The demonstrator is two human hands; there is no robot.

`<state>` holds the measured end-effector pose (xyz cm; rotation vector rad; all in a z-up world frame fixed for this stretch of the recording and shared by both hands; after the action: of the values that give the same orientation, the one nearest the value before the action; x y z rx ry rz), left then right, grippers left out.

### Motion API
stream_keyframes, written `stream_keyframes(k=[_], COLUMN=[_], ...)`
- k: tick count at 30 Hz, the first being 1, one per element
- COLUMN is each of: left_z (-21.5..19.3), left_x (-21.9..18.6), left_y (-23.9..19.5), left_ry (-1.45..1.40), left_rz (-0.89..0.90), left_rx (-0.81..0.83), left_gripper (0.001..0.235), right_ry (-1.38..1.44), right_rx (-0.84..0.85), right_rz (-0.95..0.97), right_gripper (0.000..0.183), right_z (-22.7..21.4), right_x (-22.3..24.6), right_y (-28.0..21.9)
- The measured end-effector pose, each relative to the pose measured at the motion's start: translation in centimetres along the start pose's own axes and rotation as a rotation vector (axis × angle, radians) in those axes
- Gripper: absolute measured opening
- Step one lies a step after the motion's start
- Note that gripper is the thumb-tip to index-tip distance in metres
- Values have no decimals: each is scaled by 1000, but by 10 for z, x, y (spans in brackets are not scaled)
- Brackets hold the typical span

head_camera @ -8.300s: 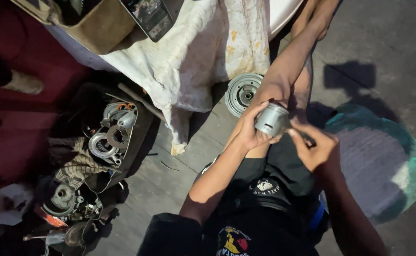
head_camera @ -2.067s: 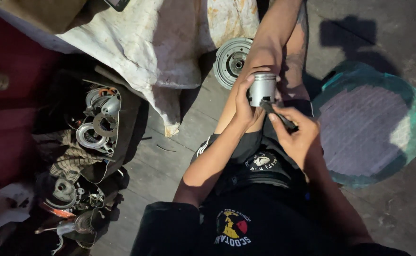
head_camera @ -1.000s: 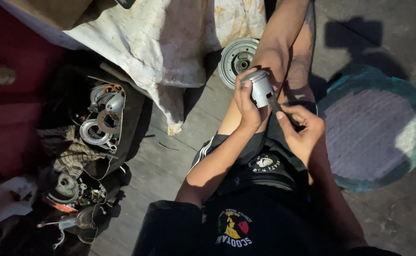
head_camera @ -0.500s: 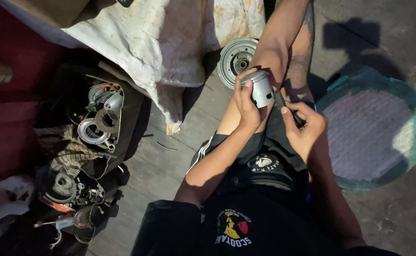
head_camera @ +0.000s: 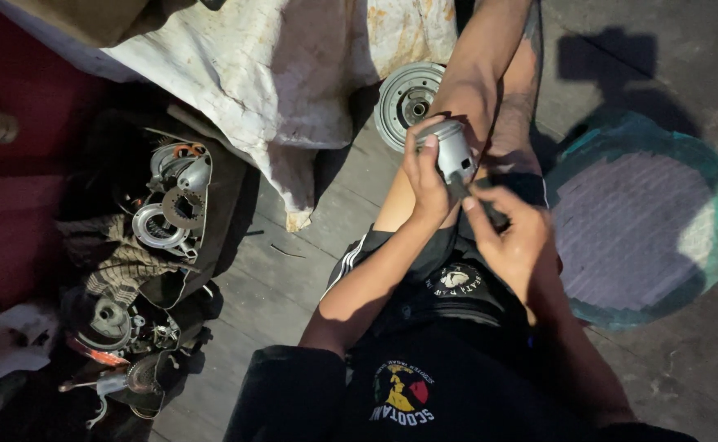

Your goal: Repairing a motorcycle engine piston using a small hand tool to adjust internal components

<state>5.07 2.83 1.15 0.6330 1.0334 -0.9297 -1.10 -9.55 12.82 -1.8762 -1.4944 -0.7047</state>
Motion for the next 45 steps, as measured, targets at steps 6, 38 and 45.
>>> stream_keyframes(k=[6, 38, 45], left_z=[7, 5, 19], left_x=[-11, 36, 13], left_y=[0, 8, -14], left_ry=[-72, -87, -152], left_rz=[-17, -114, -211], left_rx=[-18, 131, 282], left_gripper=[36, 30, 29], right_ry=[112, -133, -80], right_rx=[12, 4, -320], right_rz=[-1, -166, -254], right_gripper=[15, 13, 15], right_z=[12, -15, -9], right_x=[-35, -33, -126], right_y=[9, 45, 79])
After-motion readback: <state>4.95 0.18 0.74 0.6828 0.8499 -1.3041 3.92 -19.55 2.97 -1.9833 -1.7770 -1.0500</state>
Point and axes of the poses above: each hand's wrist, its own y-axis towards the middle knuckle, its own z-axis out of the palm, x = y × z, the point moved 6 cm from there along y, towards the middle knuckle, and after that the axes turned 5 degrees about z, right-handed, at the moved point
